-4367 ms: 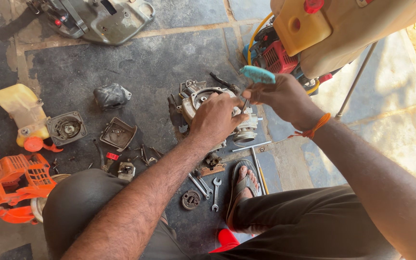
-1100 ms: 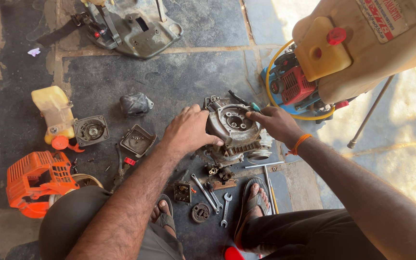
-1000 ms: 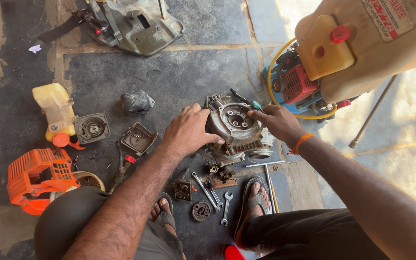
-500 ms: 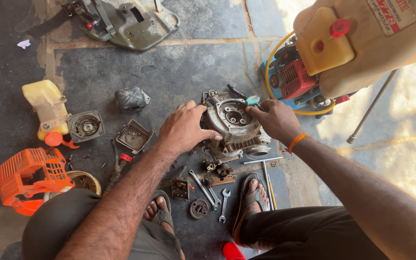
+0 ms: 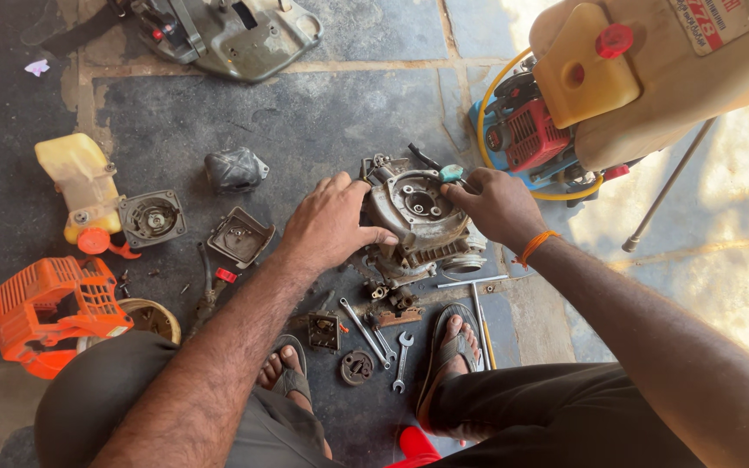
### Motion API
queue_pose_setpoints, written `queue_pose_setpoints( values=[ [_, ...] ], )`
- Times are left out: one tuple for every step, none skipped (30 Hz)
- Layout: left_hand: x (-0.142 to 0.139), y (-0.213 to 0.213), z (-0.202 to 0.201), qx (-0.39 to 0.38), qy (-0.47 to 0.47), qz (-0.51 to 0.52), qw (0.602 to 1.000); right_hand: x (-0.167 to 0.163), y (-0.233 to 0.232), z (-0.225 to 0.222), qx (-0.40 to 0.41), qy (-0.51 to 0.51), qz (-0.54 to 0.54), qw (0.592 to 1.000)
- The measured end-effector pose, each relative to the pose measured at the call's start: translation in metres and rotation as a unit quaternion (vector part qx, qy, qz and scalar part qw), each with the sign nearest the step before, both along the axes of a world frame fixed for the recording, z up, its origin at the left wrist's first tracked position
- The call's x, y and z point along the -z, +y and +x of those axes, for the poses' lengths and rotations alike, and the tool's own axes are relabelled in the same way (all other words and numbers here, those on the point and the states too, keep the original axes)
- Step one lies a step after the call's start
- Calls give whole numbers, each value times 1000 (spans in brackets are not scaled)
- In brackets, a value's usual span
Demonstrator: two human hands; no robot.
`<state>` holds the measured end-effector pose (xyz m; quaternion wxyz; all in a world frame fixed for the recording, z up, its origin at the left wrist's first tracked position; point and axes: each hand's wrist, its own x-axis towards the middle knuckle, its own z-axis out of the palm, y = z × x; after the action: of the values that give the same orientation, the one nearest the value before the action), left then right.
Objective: The person sits on the ground repairing a small engine, using a screwdriver to loosen and remove fasteners from the engine housing. They reposition the engine, work on its components with the screwdriver, and handle scattered parts and wrenches laid out on the floor.
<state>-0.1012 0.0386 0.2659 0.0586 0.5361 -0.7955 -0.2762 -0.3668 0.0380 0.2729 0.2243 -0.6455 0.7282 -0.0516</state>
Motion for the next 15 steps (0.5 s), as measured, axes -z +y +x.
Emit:
queue_pose_setpoints(
  values=[
    [1, 0, 0, 8, -11, -10, 1000, 0, -1, 1, -4, -6, -2, 1000],
    [1, 0, 0, 16, -22, -21, 999, 1, -1, 1, -6, -13, -6, 1000],
    [2, -1, 0, 25, -32, -35, 999, 1, -2, 2, -8, -18, -13, 1000],
    [2, -2, 0, 23, -26, -27, 999, 2, -3, 2, 0, -12, 1, 1000],
    [1, -2, 1, 20, -20, -18, 999, 3, -3, 2, 7, -7, 18, 1000],
    [1, -2, 2, 18, -14, -6, 1000, 4, -4, 2, 16, -1, 37, 999],
    [1, -2, 3, 15, -15, -7, 1000, 4, -4, 1, 8, 2, 27, 1000],
    [1, -1, 3, 13, -15, -9, 1000, 4, -4, 0, 2, 6, 15, 1000],
    [1, 0, 3, 13, -15, -12, 1000, 4, -4, -1, -2, 10, 3, 1000],
    [0, 1, 3, 12, -20, -8, 1000, 4, -4, -1, 4, 0, 7, 1000],
    [0, 1, 3, 11, -25, -2, 1000, 3, -4, -1, 9, -11, 12, 1000],
    [-1, 0, 4, 8, -30, 0, 1000, 3, -4, -1, 12, -21, 13, 1000],
    [-3, -1, 4, 4, -20, 2, 1000, 2, -5, -1, 5, -10, 11, 1000],
    [-4, -1, 4, -2, -10, 6, 1000, 2, -5, 0, -4, 0, 12, 1000],
    [-6, -2, 5, -6, -1, 16, 1000, 1, -5, 1, -11, 11, 18, 1000]
  ],
)
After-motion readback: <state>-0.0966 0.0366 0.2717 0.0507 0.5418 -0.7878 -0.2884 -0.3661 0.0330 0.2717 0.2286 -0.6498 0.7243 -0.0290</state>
